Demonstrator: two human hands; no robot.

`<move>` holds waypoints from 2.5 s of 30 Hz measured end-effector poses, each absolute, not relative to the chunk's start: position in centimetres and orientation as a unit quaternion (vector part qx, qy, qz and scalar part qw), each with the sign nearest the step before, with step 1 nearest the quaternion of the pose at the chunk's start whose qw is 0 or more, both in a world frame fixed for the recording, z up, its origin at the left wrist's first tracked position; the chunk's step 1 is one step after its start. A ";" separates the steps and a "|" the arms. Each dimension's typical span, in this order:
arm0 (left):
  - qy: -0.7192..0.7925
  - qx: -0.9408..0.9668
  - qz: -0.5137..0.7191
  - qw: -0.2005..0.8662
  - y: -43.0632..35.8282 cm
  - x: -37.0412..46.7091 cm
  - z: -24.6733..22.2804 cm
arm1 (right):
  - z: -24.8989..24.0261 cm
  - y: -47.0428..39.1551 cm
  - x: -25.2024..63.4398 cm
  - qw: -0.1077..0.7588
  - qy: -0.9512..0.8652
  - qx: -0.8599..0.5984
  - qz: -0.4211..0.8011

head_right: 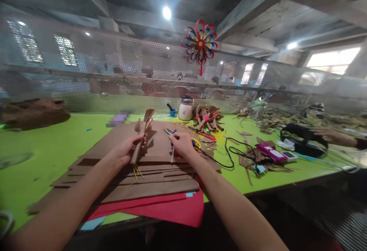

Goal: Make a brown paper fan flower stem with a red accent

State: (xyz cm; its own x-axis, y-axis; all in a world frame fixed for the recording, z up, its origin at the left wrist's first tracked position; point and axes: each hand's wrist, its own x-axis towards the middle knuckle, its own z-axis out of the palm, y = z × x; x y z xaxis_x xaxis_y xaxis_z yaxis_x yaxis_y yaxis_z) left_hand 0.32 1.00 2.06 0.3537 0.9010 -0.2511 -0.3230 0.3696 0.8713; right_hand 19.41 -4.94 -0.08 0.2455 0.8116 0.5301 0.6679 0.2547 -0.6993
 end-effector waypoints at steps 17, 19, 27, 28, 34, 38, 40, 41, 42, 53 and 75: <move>0.369 0.388 0.386 0.751 1.1 0.3 1.8 | -0.3 -5.0 18.7 0.469 -0.689 -0.542 0.102; 0.366 0.390 0.388 0.751 1.3 0.3 1.6 | -0.3 -5.2 18.5 0.459 -0.701 -0.534 0.114; 0.370 0.391 0.393 0.745 1.3 0.4 1.4 | -0.3 -5.5 18.5 0.449 -0.711 -0.530 0.105; 0.370 0.389 0.391 0.747 1.3 0.4 1.3 | -0.3 -5.5 18.5 0.453 -0.708 -0.532 0.099; 0.364 0.396 0.399 0.742 1.1 0.2 1.0 | -0.3 -5.6 18.4 0.431 -0.724 -0.531 0.089; 0.371 0.399 0.405 0.734 0.9 0.2 1.0 | -0.7 -5.8 18.1 0.408 -0.752 -0.504 0.119; 0.374 0.400 0.409 0.730 0.9 0.2 1.0 | -0.8 -5.9 17.9 0.399 -0.760 -0.496 0.131; 0.375 0.401 0.410 0.729 1.0 0.2 1.0 | -0.9 -6.0 17.8 0.395 -0.763 -0.494 0.132; 0.376 0.402 0.410 0.727 1.0 0.3 1.0 | -0.9 -6.0 17.7 0.393 -0.765 -0.494 0.132; 0.370 0.402 0.384 0.745 1.1 0.1 0.8 | 0.1 -5.6 19.6 0.552 -0.622 -0.553 0.059; 0.370 0.441 0.421 0.701 0.5 0.2 0.9 | -0.1 -5.5 20.4 0.595 -0.549 -0.578 0.102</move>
State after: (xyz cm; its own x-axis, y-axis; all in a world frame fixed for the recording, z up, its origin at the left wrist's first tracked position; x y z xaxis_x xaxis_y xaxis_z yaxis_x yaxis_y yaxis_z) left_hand 0.22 0.46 0.90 0.3715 0.9167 -0.1469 -0.2643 0.2561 0.9298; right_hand 20.42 -5.50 -0.14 0.3768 0.7565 0.5345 0.5127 0.3102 -0.8006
